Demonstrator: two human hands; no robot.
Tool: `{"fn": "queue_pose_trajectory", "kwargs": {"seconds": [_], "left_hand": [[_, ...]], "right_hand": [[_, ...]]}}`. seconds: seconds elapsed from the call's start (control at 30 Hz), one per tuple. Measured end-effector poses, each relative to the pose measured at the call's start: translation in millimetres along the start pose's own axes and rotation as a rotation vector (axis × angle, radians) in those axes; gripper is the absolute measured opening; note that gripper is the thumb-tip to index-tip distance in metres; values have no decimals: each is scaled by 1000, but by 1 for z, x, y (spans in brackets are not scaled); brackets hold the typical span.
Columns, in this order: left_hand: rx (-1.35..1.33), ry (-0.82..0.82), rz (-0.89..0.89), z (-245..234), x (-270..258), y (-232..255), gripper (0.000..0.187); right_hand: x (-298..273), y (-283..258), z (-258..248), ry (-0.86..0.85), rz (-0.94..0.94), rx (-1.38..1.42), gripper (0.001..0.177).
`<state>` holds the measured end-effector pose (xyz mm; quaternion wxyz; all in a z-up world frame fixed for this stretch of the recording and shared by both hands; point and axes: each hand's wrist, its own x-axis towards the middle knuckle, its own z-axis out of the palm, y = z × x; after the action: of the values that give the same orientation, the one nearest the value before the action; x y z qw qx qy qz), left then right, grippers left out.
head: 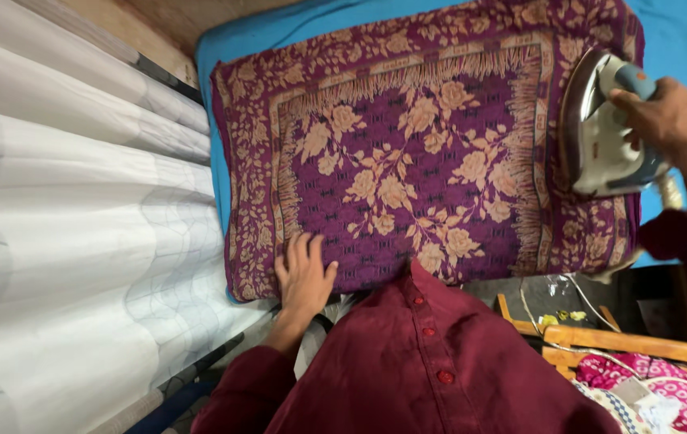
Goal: The person irons a purple patterned cloth on a blue ironing board. They unfold and smooth the cloth, then use an iron to press it flat, flipping it over to iron the other side.
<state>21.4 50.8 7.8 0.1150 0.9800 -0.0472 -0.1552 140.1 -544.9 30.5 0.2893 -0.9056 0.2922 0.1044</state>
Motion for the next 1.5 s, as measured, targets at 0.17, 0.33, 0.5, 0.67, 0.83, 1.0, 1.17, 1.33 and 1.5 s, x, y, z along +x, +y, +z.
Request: {"fn": "queue_pose_trajectory", "kwargs": {"seconds": [0.17,0.33,0.5,0.67,0.83,1.0,1.17,1.33,1.5], "left_hand": [[47,0,322,-7,4,25,68],[57,-142,580,-4,3,25,70],[-20,-267,428,-9,17,2,52],[-56,-34,156,-36,64,-26,44],[-111,150,465,-52,137,-27,50],[-92,-211,141,-61,210,9,61],[-52,-234,53,-78,228,-14,62],[-39,-205,-10,-96,248,-57,65],[-97,-169,-78,-115,282,-92,72]], "right_hand": [[-82,-15,24,-118,16,27,62],[-167,-49,47,-304,198,-66,62],[-198,-91,62,-269,250,34,57],[-179,-114,73,-166,177,240,49],[-123,-141,89,-57,101,530,37],[-77,-159,92,-47,57,532,38],[-86,-172,81,-122,60,237,44],[-127,-176,78,-371,12,-82,46],[-167,-175,98,-414,-15,-145,52]]}}
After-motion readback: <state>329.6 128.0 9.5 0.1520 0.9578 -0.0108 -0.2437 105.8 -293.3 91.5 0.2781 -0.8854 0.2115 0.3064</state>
